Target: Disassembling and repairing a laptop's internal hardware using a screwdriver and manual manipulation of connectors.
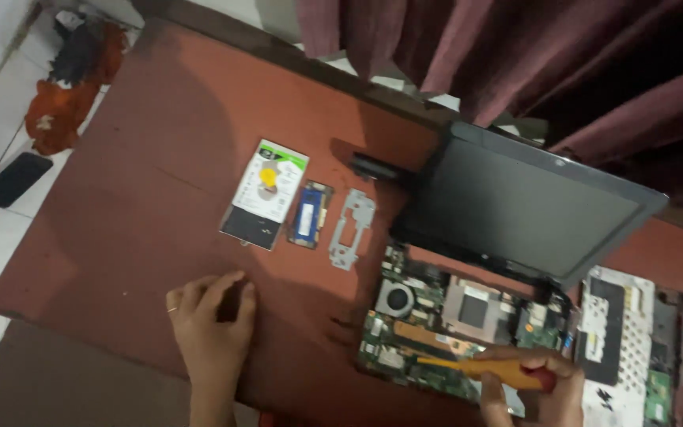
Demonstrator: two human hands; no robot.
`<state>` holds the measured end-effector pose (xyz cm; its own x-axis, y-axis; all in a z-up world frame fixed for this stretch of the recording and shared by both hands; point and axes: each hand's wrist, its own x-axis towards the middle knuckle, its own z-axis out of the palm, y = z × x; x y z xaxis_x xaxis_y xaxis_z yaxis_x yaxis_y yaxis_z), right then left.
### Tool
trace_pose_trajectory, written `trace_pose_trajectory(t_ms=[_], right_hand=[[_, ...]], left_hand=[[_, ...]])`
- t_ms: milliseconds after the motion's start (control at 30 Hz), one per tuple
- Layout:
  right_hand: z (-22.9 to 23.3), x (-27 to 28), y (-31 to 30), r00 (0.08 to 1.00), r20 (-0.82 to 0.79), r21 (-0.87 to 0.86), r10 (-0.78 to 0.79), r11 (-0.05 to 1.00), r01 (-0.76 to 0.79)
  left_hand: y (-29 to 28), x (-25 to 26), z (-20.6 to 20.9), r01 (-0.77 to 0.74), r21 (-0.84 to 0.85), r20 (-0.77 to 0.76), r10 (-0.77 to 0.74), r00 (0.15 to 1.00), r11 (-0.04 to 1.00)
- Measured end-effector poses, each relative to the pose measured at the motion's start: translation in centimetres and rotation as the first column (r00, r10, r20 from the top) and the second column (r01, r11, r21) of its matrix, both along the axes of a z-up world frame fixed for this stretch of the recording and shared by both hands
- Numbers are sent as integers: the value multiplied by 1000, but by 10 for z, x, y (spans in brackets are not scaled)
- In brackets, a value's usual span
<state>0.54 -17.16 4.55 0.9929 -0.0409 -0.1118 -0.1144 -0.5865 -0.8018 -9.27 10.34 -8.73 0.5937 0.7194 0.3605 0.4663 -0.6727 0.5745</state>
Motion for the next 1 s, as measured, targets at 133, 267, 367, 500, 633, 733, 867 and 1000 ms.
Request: trace_pose_trajectory(t_ms=[133,267,367,500,633,733,867,1000], right_hand=[[-16,4,10,991,-120,51,-62,996,68],[-22,2,33,989,87,104,-122,988,113],[-42,11,26,980,182,75,-77,995,64],[-73,18,0,987,155,145,50,987,-73],[-118,30,-33,955,228,262,192,932,-250],[-102,31,-22,926,285,177,248,936,-306],[-71,24,-8,970,221,185,103,972,-145],[-70,26,-31,976,204,401,70,904,-149]], left_hand=[[4,11,2,82,69,31,-84,996,994],[3,19,3,101,99,11,-103,995,990],[5,26,7,123,138,42,-130,991,983],[5,29,10,139,150,25,-144,989,979],[5,25,-7,148,89,-100,-139,985,985],[7,26,0,222,5,-61,-222,973,975],[-4,35,41,622,-325,303,-545,782,712],[-33,40,51,680,-650,452,-547,705,339]])
